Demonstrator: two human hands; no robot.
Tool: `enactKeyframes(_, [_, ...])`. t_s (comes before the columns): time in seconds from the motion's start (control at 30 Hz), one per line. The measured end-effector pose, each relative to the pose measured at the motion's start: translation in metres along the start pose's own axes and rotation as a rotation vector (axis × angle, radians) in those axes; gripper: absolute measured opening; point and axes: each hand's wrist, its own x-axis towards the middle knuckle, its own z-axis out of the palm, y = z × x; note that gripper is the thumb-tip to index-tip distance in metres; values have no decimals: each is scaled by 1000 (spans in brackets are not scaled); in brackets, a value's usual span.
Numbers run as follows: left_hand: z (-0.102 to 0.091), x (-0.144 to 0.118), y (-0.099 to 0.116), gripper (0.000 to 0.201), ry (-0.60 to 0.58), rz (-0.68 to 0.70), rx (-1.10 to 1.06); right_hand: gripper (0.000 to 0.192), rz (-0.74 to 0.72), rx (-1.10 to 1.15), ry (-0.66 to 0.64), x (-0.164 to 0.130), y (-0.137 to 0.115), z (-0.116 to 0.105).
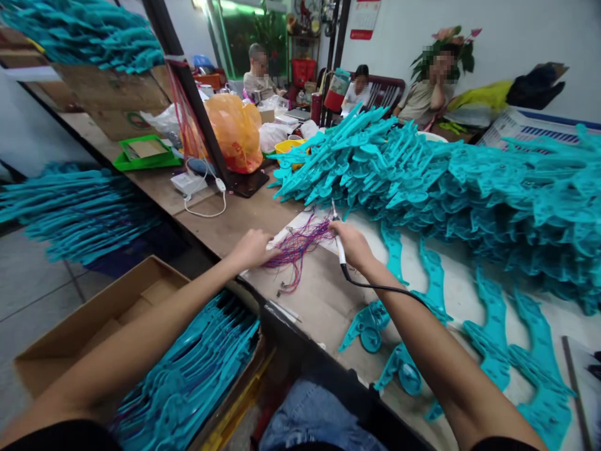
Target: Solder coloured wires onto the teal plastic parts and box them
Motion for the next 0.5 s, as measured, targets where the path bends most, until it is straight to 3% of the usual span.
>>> enactKeyframes(0.07, [18, -6, -2, 44, -47, -37, 80, 29, -62, -59, -79, 1, -1, 8])
enactKeyframes(0.17, [28, -7, -4, 36, -70, -69, 127, 29, -157, -128, -149, 9, 0, 17])
enactKeyframes(0.3, [17, 4, -5, 22, -70, -37, 136, 36, -262, -180, -212, 28, 5, 31])
enactKeyframes(0.37, [9, 6, -5, 22, -16, -57, 171, 36, -277, -203, -238, 33, 10, 39])
enactKeyframes(0.5, [8, -6, -5, 30, 94, -89, 278, 29, -288, -225, -243, 20, 20, 45])
